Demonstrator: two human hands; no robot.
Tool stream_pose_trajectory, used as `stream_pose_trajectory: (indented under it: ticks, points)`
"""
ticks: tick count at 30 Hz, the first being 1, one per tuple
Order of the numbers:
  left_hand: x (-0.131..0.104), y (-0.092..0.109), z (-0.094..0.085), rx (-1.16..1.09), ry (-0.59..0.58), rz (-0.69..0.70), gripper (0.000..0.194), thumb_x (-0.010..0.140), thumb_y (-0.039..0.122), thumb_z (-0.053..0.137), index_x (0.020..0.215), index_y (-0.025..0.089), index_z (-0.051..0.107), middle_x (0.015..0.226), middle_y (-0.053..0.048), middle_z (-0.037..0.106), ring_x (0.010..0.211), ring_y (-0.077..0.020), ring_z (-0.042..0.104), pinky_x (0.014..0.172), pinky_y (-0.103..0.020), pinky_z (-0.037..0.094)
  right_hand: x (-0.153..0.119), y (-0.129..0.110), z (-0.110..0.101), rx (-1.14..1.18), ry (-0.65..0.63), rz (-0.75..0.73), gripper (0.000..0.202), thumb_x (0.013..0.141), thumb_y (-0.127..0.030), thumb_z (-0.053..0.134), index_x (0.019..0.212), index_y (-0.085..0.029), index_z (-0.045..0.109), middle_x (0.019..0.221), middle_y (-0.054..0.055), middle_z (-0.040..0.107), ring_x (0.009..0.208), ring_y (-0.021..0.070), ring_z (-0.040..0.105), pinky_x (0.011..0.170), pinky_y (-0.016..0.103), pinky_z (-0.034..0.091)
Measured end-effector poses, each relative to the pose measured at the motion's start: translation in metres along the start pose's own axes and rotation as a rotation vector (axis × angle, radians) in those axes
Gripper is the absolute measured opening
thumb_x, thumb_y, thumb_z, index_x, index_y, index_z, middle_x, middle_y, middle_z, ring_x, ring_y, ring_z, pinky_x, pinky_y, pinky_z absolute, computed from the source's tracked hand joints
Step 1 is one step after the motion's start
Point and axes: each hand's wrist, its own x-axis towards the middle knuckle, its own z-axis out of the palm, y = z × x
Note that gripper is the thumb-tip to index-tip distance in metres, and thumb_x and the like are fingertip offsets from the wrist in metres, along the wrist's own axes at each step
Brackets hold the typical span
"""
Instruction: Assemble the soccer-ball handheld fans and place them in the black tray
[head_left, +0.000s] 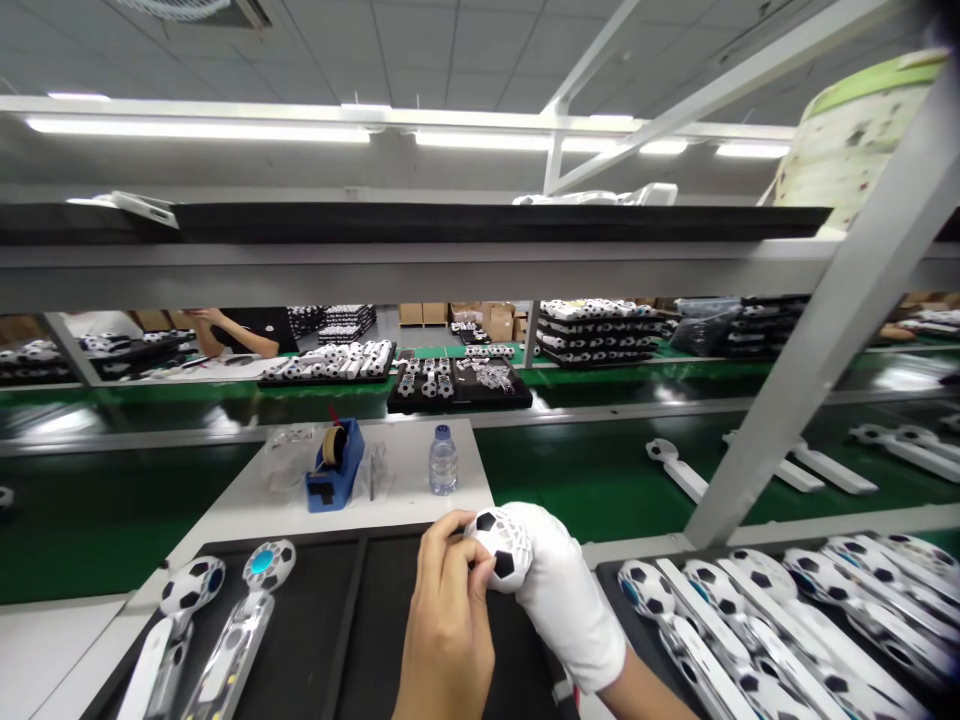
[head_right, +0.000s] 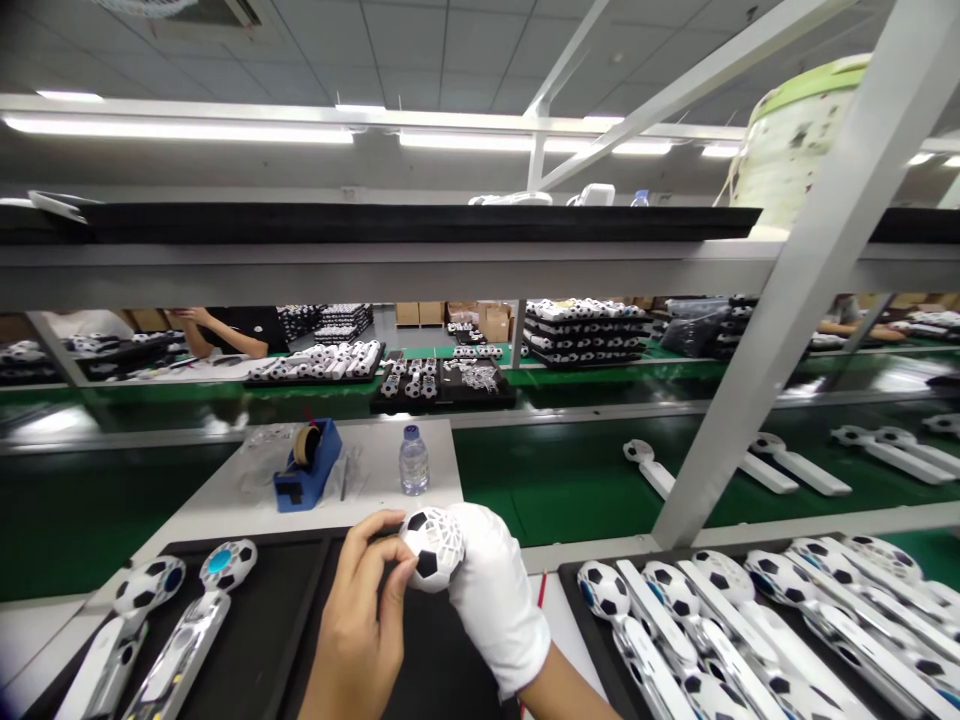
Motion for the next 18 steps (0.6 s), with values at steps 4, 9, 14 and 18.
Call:
stream_pose_trajectory:
  ticks: [4, 9, 14, 18]
  points:
    - [0.002, 0.004, 0.002, -0.144, 0.041, -0.109, 0.015, 0.09, 0.014, 0.037, 0.083, 0.019, 0.05, 0.107, -0.01, 0.05, 0.102, -0.0186, 0.053, 0.083, -0.029, 0.044, 0.003, 0.0, 0.004, -0.012, 0.029, 0.03, 0.026, 0.083, -0.032, 0.056, 0.105, -0.019, 0.06, 0.101, 0.006, 0.065, 0.079, 0.0141, 0.062, 0.073, 0.03, 0.052]
    - [0.007, 0.003, -0.006, -0.434, 0.102, -0.353, 0.019, 0.09, 0.028, 0.042, 0.076, 0.019, 0.051, 0.104, -0.008, 0.053, 0.102, -0.0214, 0.054, 0.085, -0.033, 0.047, 0.007, -0.006, 0.003, -0.007, 0.069, 0.064, 0.022, 0.079, -0.033, 0.061, 0.096, -0.019, 0.062, 0.099, 0.006, 0.064, 0.089, 0.0178, 0.061, 0.079, 0.034, 0.051]
    - [0.008, 0.005, 0.001, -0.718, 0.072, -0.532, 0.025, 0.085, 0.037, 0.052, 0.102, 0.019, 0.052, 0.127, -0.011, 0.048, 0.116, -0.0243, 0.05, 0.095, -0.034, 0.044, 0.005, -0.005, 0.005, 0.019, 0.087, 0.073, 0.018, 0.08, -0.031, 0.059, 0.095, -0.022, 0.063, 0.098, 0.005, 0.065, 0.088, 0.0194, 0.062, 0.081, 0.032, 0.052]
    - [0.008, 0.014, 0.014, -0.784, -0.058, -0.583, 0.05, 0.077, 0.039, 0.061, 0.121, 0.021, 0.043, 0.124, -0.01, 0.053, 0.114, -0.0237, 0.052, 0.091, -0.03, 0.045, 0.001, 0.011, 0.015, -0.026, 0.165, 0.009, 0.024, 0.086, -0.031, 0.046, 0.1, -0.021, 0.063, 0.098, 0.008, 0.065, 0.091, 0.0204, 0.061, 0.085, 0.034, 0.051]
